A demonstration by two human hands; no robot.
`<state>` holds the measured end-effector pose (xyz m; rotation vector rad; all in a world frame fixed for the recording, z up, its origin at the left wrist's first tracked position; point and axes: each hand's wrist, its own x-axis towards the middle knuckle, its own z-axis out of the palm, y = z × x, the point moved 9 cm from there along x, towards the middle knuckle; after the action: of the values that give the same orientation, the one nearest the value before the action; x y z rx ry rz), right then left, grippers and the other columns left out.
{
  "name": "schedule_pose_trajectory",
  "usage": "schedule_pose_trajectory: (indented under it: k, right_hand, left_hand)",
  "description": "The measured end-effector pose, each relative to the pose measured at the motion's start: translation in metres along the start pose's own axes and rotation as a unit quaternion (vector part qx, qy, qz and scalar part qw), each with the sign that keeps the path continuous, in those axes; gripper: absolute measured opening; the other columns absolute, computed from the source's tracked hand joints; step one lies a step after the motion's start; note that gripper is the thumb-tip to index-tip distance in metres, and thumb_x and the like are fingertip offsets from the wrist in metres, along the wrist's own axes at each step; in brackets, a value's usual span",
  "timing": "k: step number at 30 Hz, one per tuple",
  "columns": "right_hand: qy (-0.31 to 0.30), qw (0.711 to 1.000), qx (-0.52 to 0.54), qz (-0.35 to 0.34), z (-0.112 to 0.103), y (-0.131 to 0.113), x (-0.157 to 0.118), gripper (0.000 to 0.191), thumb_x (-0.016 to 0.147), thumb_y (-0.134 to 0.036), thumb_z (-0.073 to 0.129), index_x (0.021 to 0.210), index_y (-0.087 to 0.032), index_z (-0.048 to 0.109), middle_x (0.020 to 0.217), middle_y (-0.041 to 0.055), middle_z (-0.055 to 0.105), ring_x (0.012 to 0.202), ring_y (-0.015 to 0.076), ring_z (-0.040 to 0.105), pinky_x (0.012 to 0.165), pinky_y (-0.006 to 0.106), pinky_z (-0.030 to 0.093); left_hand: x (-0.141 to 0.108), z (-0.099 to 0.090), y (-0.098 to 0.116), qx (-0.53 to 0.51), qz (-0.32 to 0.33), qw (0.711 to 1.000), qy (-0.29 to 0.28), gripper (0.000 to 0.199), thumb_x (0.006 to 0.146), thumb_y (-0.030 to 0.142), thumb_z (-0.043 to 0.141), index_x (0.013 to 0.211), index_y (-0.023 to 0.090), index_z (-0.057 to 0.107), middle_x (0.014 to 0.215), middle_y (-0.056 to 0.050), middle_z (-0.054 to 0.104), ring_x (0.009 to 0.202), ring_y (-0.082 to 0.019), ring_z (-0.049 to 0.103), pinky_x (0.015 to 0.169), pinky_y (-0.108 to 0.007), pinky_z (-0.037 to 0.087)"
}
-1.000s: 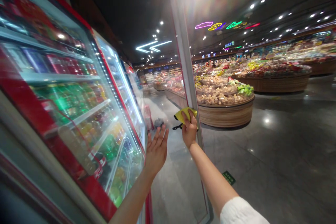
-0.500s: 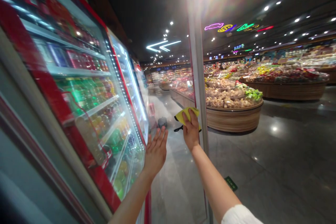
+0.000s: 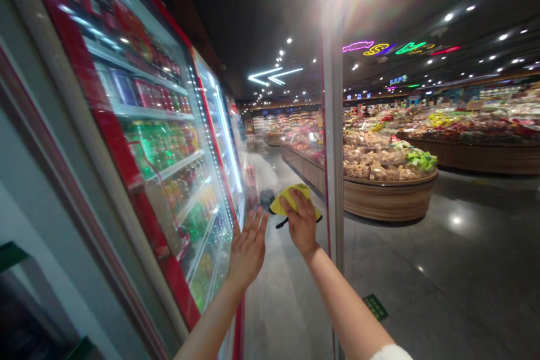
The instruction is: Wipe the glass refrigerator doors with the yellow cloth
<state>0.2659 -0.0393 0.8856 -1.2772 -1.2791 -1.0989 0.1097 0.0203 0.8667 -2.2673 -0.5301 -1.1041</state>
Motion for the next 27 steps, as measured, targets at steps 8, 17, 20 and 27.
schedule_pose_trajectory:
  k: [8,17,20,27]
  right_hand:
    - [0.063,0.996,-0.020,0.053,-0.014,0.013,0.015,0.067,0.091,-0.002,0.042,0.150,-0.034,0.050,0.158,0.0079,0.045,0.146,0.0292,0.043,0.114,0.059,0.042]
    - [-0.045,0.997,-0.026,-0.056,0.002,-0.031,0.001,0.054,0.095,-0.004,0.047,0.135,-0.034,0.065,0.147,0.0041,0.060,0.141,0.0248,0.049,0.115,0.048,0.043]
    - [0.029,1.000,-0.005,-0.007,0.000,-0.028,0.020,0.051,0.097,-0.007,0.045,0.138,-0.031,0.064,0.150,0.0079,0.056,0.143,0.0291,0.046,0.115,0.054,0.043]
    - [-0.078,0.994,0.020,-0.076,0.025,-0.078,0.013,0.052,0.098,-0.010,0.048,0.139,-0.039,0.062,0.146,0.0006,0.061,0.138,0.0251,0.052,0.118,0.049,0.037]
  left_hand:
    - [-0.020,-0.004,-0.024,0.033,-0.033,0.999,-0.018,0.079,0.091,0.007,0.048,0.163,0.024,0.020,0.166,-0.006,0.030,0.157,-0.022,0.022,0.130,-0.053,0.001]
    - [-0.034,-0.014,-0.039,0.039,-0.056,0.997,-0.018,0.070,0.094,0.012,0.051,0.160,0.025,0.032,0.164,-0.006,0.036,0.155,-0.021,0.027,0.130,-0.051,0.000]
    - [-0.040,-0.020,-0.048,0.040,-0.064,0.997,-0.016,0.070,0.093,0.010,0.051,0.159,0.028,0.034,0.164,-0.006,0.036,0.155,-0.023,0.028,0.130,-0.053,0.003]
    - [-0.053,-0.029,-0.063,0.044,-0.091,0.994,-0.037,0.074,0.094,0.013,0.054,0.161,0.030,0.029,0.165,-0.006,0.034,0.155,-0.024,0.027,0.129,-0.055,0.005]
